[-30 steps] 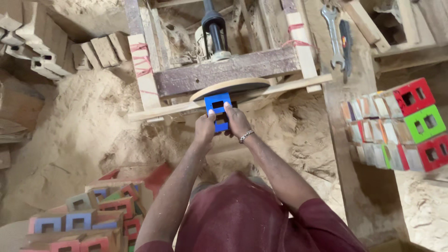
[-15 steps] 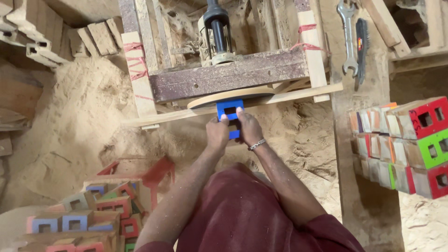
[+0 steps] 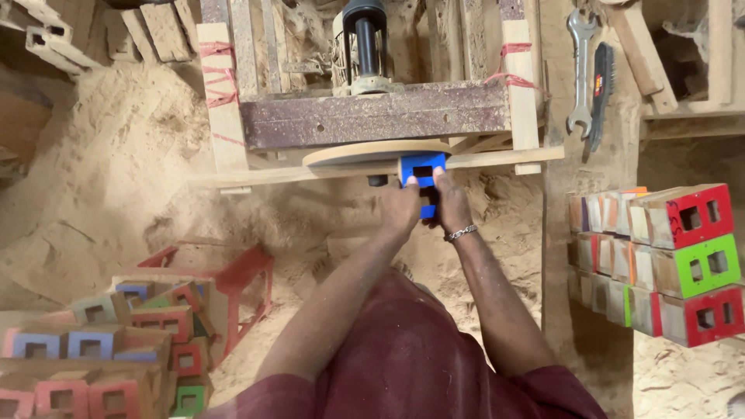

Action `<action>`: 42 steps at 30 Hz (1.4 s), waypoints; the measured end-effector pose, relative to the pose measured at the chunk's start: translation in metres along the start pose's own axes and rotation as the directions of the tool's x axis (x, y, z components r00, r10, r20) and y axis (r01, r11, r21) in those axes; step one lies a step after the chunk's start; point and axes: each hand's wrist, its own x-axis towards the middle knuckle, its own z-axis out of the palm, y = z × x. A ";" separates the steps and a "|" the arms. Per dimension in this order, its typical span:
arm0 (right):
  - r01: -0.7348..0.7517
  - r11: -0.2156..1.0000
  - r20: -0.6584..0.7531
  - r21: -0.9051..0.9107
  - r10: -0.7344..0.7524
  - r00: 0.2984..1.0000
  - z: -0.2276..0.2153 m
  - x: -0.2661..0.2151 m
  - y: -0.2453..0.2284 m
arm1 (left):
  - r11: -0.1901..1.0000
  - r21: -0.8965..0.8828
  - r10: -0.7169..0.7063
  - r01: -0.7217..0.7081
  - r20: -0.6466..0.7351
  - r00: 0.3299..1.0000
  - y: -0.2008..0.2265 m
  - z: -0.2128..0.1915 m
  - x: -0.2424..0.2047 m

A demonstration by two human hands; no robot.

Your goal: The person sands the edges of small, colorful wooden blocks using a rotating sanding disc. They handle the blocks one at a time, pressing them against the spinning wheel to smooth the surfaces, then place them on a nearby stack.

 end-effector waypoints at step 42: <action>-0.023 0.969 0.010 0.246 0.021 1.000 0.126 -0.014 0.020 | 0.625 -0.768 -0.107 0.139 0.091 0.990 -0.029 -0.106 0.008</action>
